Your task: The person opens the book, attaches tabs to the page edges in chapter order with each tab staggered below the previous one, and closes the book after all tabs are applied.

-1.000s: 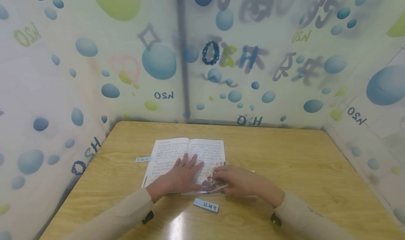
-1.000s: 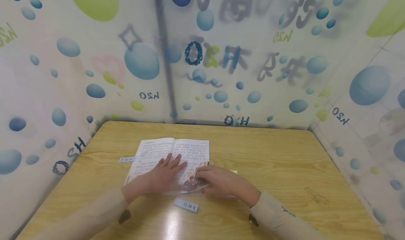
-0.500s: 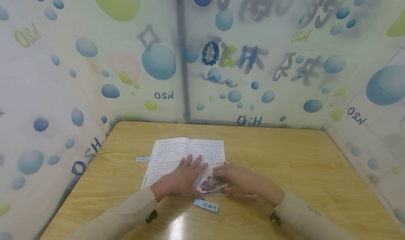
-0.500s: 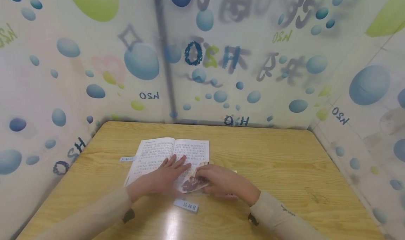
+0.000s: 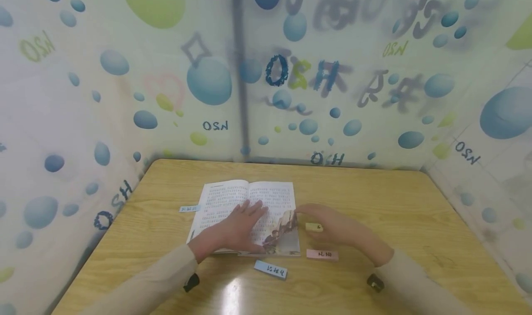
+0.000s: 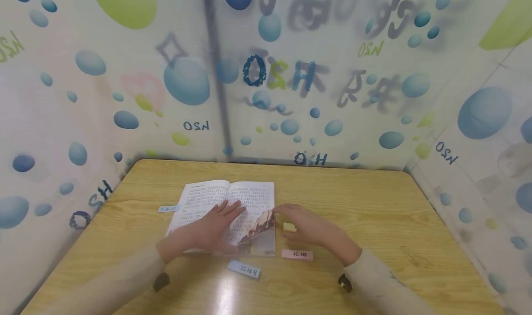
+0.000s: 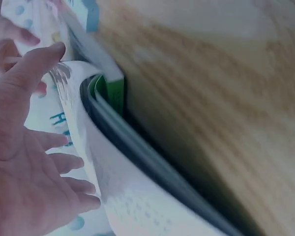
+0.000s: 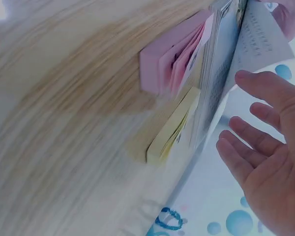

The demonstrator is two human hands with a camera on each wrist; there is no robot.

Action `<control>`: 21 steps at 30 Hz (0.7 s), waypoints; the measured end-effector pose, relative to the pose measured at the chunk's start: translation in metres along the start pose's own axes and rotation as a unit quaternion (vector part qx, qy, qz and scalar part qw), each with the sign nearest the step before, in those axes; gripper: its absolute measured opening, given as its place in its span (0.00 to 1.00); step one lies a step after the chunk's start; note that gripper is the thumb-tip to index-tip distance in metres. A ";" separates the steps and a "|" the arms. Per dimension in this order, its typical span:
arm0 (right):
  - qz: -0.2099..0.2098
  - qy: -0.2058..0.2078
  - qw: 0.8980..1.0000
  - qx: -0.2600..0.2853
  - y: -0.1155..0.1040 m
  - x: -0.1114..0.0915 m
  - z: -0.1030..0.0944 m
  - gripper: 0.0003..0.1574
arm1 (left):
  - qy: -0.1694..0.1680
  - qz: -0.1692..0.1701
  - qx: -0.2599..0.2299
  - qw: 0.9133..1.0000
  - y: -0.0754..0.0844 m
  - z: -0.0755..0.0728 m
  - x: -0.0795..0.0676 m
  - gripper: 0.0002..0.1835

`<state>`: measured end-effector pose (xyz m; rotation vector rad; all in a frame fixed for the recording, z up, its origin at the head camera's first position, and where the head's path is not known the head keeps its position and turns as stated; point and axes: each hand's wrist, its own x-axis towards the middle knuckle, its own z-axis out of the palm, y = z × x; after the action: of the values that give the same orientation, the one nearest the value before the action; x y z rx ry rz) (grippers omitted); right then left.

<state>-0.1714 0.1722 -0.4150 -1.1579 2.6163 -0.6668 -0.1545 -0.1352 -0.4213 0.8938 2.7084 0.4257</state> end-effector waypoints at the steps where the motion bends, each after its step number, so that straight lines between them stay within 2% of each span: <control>1: -0.003 0.002 1.000 -0.002 0.000 -0.001 -0.001 0.37 | 0.007 0.004 -0.001 1.000 -0.001 -0.003 -0.001 0.58; 3: -0.010 -0.001 1.000 -0.008 0.000 -0.003 -0.002 0.35 | 0.022 0.012 -0.001 1.000 -0.004 -0.008 -0.002 0.56; 7: -0.004 -0.012 1.000 -0.011 0.000 -0.006 0.001 0.31 | 0.062 0.012 -0.035 0.997 -0.012 -0.016 -0.006 0.54; 10: 0.001 -0.012 1.000 -0.006 0.000 -0.007 0.003 0.30 | 0.103 0.002 -0.075 0.992 -0.021 -0.021 -0.013 0.55; 14: -0.014 -0.004 1.000 -0.015 0.000 -0.006 0.005 0.30 | 0.145 -0.015 -0.113 0.983 -0.033 -0.025 -0.024 0.57; 17: -0.029 0.000 0.999 -0.025 0.001 -0.006 0.006 0.30 | 0.164 -0.025 -0.118 0.979 -0.042 -0.028 -0.033 0.57; 21: -0.042 0.004 0.999 -0.025 0.000 -0.005 0.007 0.28 | 0.179 -0.036 -0.094 0.979 -0.053 -0.032 -0.043 0.56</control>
<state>-0.1655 0.1732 -0.4213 -1.2882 2.6167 -0.6259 -0.1599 -0.2084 -0.4042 0.7234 2.9389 0.8883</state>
